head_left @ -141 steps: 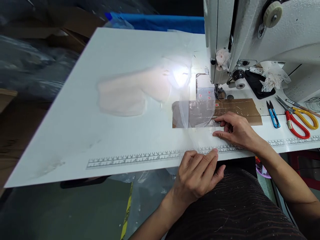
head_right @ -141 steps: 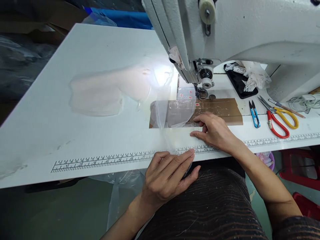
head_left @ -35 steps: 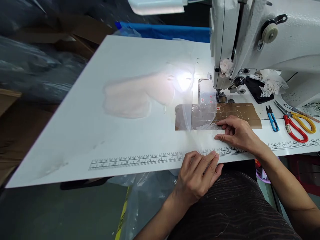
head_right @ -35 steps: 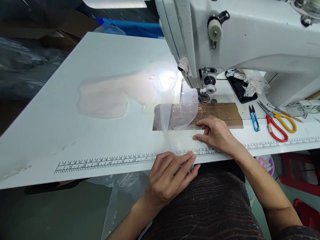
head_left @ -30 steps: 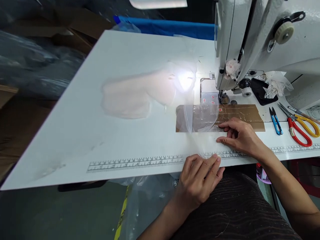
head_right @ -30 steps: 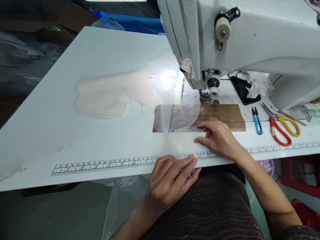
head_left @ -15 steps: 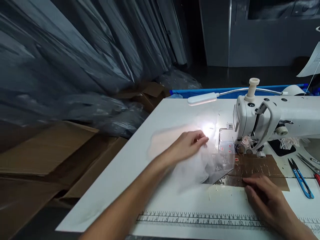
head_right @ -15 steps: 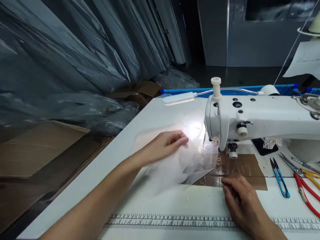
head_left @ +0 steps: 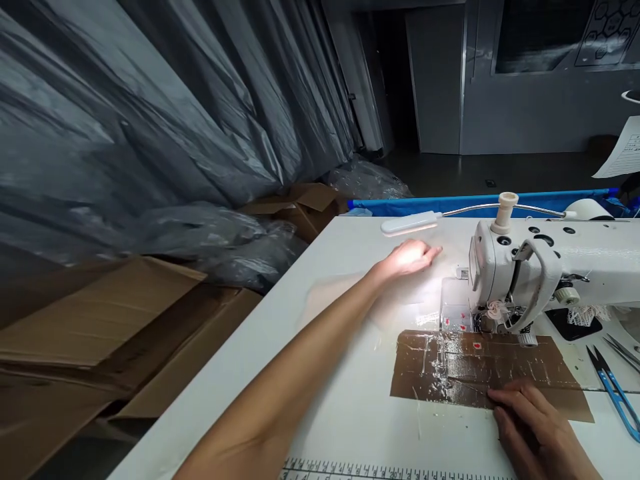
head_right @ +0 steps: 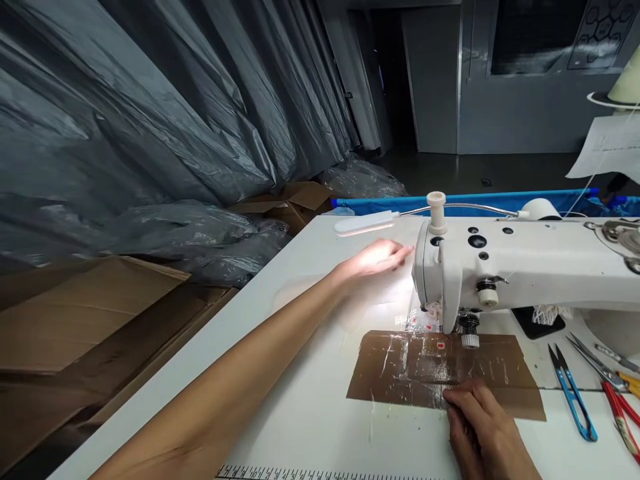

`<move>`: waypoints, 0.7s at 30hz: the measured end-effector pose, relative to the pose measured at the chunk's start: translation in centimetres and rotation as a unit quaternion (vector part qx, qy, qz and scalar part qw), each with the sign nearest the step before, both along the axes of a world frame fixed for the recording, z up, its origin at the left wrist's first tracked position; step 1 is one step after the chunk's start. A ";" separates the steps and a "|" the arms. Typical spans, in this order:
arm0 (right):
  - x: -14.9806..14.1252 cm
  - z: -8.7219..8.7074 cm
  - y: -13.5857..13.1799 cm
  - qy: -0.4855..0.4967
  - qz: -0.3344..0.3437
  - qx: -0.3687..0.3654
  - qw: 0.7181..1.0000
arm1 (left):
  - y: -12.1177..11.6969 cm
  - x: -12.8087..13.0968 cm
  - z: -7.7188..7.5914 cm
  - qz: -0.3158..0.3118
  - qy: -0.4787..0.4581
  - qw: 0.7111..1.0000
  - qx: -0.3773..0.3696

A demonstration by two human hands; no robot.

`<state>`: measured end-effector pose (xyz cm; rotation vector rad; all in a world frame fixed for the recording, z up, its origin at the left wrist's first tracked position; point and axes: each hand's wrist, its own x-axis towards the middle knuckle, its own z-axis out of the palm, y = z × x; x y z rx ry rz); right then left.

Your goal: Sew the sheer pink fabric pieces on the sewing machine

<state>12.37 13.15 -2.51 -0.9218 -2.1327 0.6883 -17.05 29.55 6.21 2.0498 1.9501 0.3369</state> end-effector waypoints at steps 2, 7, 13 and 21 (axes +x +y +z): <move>0.0 0.2 0.1 -0.004 0.001 -0.008 1.000 | 0.1 0.0 -0.8 -0.018 0.011 0.999 -0.026; 0.1 0.6 0.3 0.000 0.001 -0.019 1.000 | 1.9 -0.4 -1.6 -0.012 0.043 0.999 -0.004; -0.2 2.1 0.6 0.026 0.024 -0.001 0.999 | 1.6 -0.6 -1.5 -0.008 0.076 0.996 0.046; 1.0 6.4 -0.5 0.032 0.043 0.030 0.998 | -1.4 1.9 -3.0 -0.156 0.115 0.976 0.095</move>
